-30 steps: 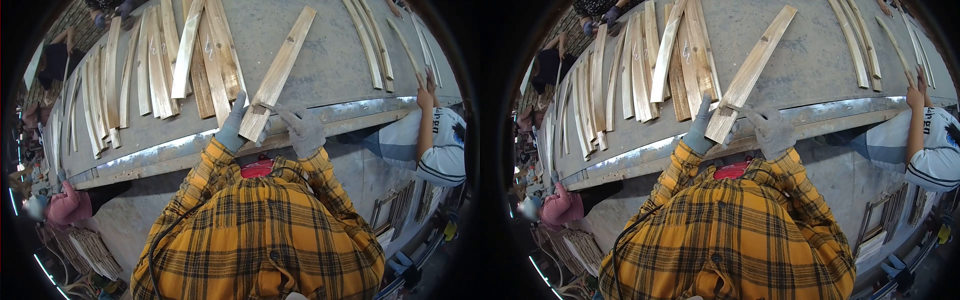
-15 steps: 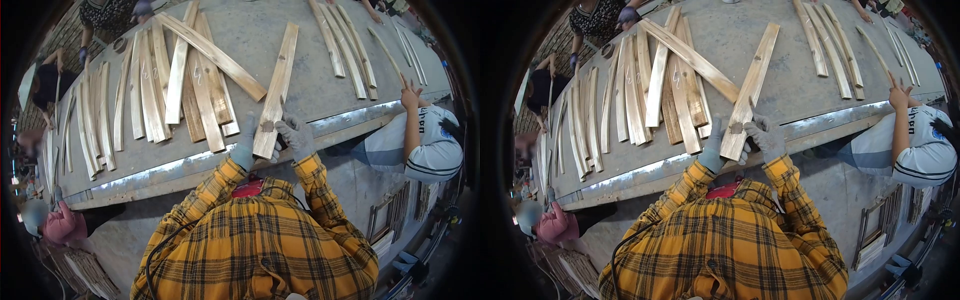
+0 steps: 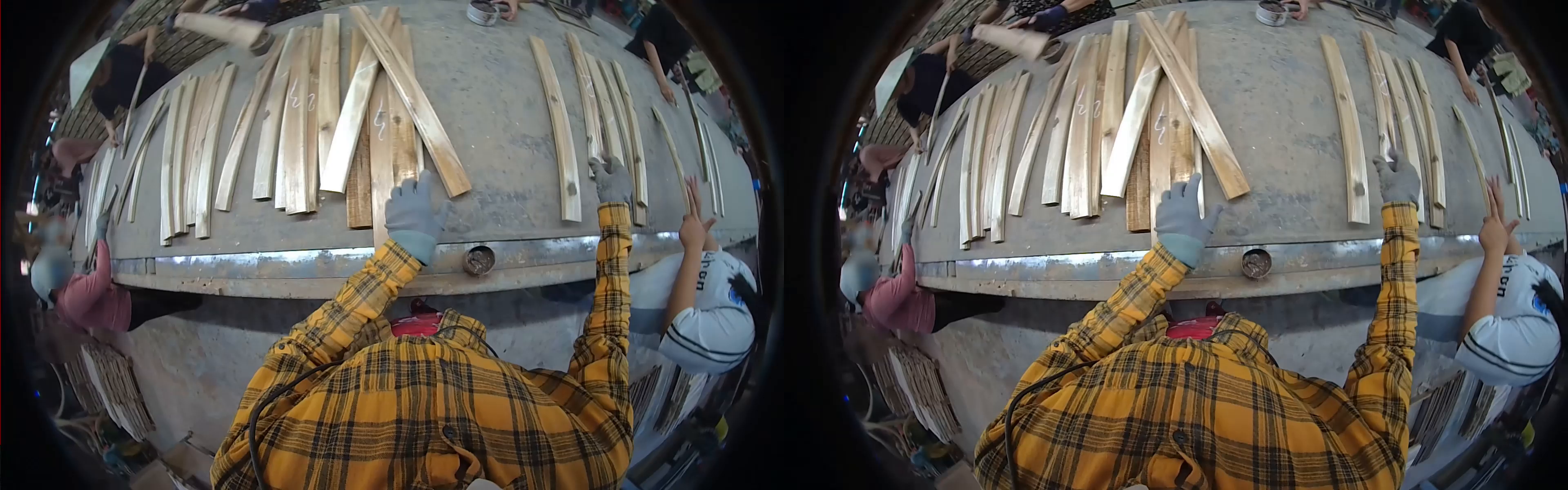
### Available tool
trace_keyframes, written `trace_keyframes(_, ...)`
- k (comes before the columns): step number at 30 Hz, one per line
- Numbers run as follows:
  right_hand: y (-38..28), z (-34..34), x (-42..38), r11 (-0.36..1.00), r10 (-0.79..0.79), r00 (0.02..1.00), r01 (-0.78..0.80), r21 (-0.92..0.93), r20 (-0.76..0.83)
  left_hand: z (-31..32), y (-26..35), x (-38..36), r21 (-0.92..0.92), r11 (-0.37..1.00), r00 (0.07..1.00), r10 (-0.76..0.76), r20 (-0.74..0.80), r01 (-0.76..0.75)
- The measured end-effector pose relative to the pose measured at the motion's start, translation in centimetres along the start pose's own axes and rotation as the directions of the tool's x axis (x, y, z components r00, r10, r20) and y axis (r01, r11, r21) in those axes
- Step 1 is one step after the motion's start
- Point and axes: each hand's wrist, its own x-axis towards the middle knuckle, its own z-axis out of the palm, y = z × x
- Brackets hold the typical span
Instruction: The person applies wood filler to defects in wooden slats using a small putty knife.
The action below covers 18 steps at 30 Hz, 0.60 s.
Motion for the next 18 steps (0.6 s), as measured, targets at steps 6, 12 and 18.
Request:
trace_keyframes(6,-14.8,8.0,-8.4,0.963,-0.268,0.817,0.227,0.142,0.510,0.9,-2.2,5.3,0.373,0.898,0.958,-0.144,-0.249,0.232)
trace_keyframes(12,-18.2,9.9,-10.0,0.969,-0.208,0.767,0.247,0.020,0.608,-5.2,-10.1,8.6,0.321,0.841,0.900,-0.399,-0.174,0.435)
trace_keyframes(18,-20.8,1.4,-16.0,0.863,-0.347,0.633,-0.073,0.500,0.692,-4.0,-7.4,5.8,-0.781,-0.322,0.825,0.005,0.565,0.536)
